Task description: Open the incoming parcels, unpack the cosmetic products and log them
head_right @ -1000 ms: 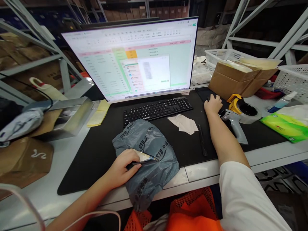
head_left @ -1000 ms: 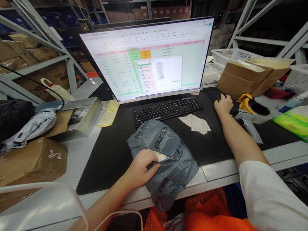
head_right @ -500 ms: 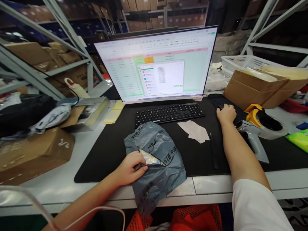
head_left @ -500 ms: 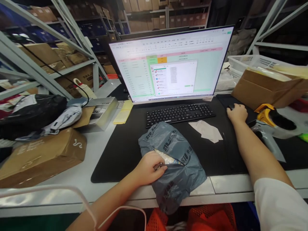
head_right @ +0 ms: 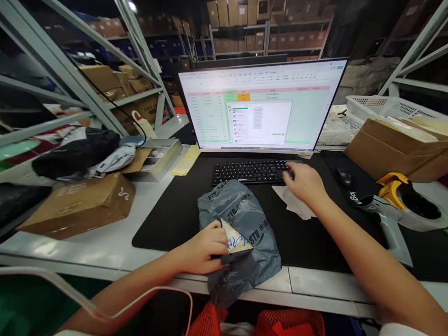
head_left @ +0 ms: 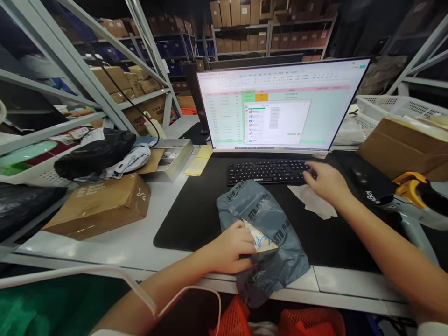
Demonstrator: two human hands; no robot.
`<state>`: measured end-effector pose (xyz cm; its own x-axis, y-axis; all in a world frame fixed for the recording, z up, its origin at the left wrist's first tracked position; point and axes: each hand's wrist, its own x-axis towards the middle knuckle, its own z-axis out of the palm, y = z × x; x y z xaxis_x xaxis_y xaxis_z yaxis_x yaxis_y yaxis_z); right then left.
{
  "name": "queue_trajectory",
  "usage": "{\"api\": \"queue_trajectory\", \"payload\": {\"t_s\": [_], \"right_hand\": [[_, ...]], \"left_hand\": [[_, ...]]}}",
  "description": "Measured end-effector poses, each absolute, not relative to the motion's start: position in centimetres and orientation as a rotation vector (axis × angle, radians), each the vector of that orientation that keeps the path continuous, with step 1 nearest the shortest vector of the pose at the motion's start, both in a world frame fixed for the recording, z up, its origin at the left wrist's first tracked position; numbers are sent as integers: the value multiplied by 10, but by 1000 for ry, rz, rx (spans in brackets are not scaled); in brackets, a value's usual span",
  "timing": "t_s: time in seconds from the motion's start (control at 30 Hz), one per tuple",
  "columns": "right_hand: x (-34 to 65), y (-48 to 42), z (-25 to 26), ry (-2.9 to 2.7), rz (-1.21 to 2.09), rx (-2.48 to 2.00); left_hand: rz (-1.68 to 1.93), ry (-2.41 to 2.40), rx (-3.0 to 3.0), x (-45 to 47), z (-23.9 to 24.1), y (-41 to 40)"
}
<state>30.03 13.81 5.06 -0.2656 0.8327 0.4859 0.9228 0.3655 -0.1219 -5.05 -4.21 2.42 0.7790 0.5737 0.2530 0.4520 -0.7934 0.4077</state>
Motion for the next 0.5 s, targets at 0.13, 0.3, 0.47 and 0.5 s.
{"api": "queue_trajectory", "payload": {"t_s": [0.13, 0.3, 0.47, 0.5], "right_hand": [[304, 52, 41, -2445, -172, -1884], [360, 14, 9, -2133, 63, -2441], [371, 8, -5, -1881, 165, -2281], [370, 5, -3, -1848, 182, -2258]], "left_hand": [[549, 714, 2670, -52, 26, -46], [434, 727, 2708, -58, 29, -50], [342, 803, 2668, -64, 29, -49], [324, 830, 2668, -64, 29, -49]]}}
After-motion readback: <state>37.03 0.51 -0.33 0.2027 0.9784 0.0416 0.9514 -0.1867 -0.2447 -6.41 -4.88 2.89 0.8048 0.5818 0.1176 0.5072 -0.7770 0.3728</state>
